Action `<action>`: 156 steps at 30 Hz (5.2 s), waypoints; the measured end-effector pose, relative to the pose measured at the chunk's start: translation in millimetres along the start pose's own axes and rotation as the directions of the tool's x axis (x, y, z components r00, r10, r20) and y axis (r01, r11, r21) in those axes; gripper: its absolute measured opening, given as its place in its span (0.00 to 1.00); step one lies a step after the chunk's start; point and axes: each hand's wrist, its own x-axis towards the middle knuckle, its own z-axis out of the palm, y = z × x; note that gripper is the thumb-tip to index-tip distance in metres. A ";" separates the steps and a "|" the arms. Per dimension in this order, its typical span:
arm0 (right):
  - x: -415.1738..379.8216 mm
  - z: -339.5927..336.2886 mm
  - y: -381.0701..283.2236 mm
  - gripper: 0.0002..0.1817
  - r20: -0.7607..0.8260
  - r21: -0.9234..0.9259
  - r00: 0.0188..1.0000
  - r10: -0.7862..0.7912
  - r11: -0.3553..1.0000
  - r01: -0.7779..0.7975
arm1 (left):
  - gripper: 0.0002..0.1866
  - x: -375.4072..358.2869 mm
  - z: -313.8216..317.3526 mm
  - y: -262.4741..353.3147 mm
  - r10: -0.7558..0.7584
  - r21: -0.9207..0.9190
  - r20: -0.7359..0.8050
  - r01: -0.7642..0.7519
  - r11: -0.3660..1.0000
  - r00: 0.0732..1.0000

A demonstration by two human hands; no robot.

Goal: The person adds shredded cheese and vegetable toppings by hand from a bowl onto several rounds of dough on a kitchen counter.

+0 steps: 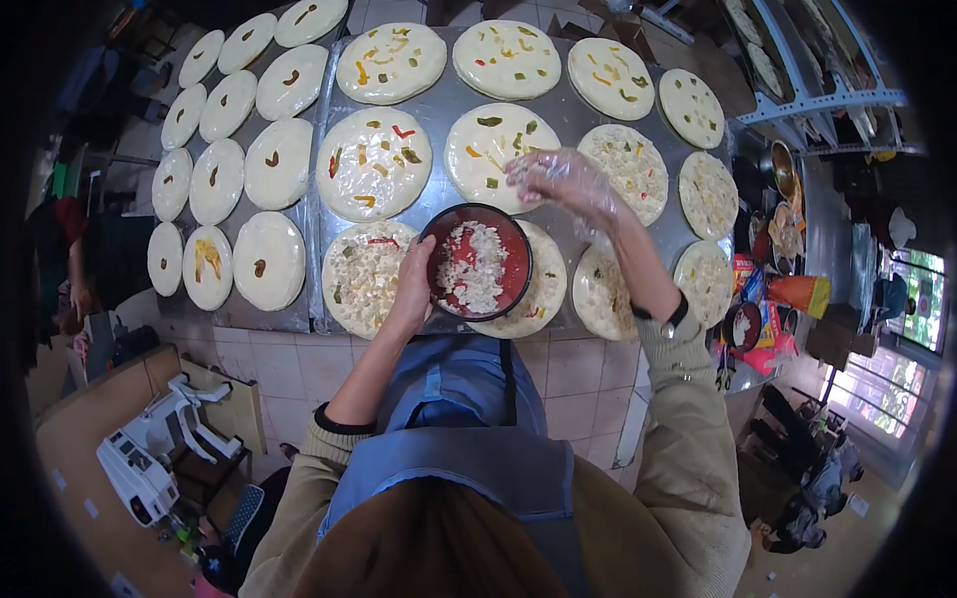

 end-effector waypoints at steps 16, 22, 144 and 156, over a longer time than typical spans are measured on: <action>143.1 -70.5 45.4 0.11 -0.057 -0.827 0.958 -0.281 0.551 0.112 | 0.23 -34.4 -13.2 2.8 -0.064 -0.193 -0.206 0.023 0.981 0.976; 125.6 -60.7 40.5 0.11 -0.019 -0.910 0.956 -0.293 0.402 0.105 | 0.24 -41.5 -13.7 -0.6 -0.107 -0.213 -0.219 0.060 0.975 0.970; 165.3 -101.9 72.8 0.09 0.038 -0.927 0.840 -0.541 0.294 0.231 | 0.24 -11.5 -0.5 -5.3 -0.008 -0.063 -0.298 -0.011 0.998 0.954; 181.5 -71.0 57.7 0.11 0.152 -0.860 0.845 -0.513 0.353 0.370 | 0.22 -20.5 -14.0 -0.3 -0.030 -0.073 -0.337 0.006 0.997 0.941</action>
